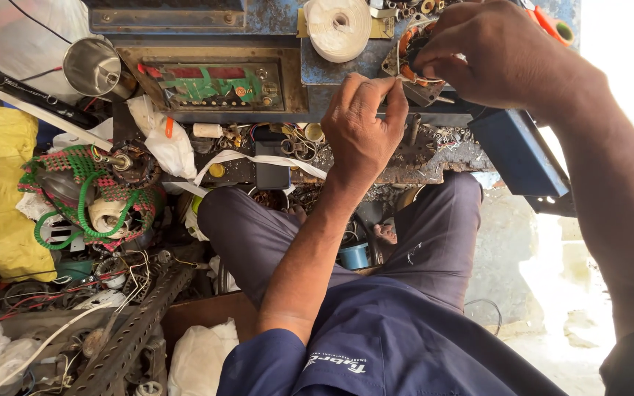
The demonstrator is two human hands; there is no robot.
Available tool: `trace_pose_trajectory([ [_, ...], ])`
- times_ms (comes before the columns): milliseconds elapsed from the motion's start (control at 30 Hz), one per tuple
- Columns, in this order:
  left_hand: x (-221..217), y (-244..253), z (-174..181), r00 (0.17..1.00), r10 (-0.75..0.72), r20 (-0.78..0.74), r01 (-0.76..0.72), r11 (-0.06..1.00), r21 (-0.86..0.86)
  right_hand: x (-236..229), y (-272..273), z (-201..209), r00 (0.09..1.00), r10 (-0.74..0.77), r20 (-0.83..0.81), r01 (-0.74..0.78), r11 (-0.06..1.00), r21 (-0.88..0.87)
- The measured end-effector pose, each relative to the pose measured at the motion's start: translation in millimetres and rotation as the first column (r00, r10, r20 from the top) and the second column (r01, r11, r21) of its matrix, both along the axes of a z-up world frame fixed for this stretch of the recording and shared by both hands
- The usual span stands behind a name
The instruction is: The person sits on the floor at a cluttered workbench and cuts lengths of white insulating tape from a roll using scissors. They wrap the cut tape strips around the copper windings of a motor stator, pressing the tape down to secure it, and continue cutting and wrapping additional pieces.
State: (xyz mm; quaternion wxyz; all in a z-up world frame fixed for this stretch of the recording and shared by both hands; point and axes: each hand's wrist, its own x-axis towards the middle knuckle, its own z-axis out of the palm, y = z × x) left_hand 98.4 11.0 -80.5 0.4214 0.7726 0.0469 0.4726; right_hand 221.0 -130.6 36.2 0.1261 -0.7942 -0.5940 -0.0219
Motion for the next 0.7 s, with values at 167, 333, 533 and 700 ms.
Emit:
trace_pose_trajectory([
  [167,2.4,-5.1,-4.8,0.998,-0.051,-0.041,0.05,0.999,-0.01,3.9,5.3,3.5,0.999,0.017,-0.041,-0.02,0.998,-0.059],
  [333,-6.2,-4.5,15.0,0.997,-0.058,-0.047,0.059,0.998,0.013,9.2,8.0,0.8,0.998,-0.008,-0.069,0.001,0.995,-0.101],
  [533,-16.2,1.7,19.9,0.99,-0.112,-0.082,0.111,0.994,-0.017,-10.8,7.9,11.4,0.992,-0.071,0.101,0.074,0.997,-0.028],
  [700,-40.0,-4.0,9.6,0.91,-0.334,-0.244,0.273,0.928,-0.253,-69.7,-15.0,-13.2,0.925,-0.297,0.238,0.258,0.949,0.181],
])
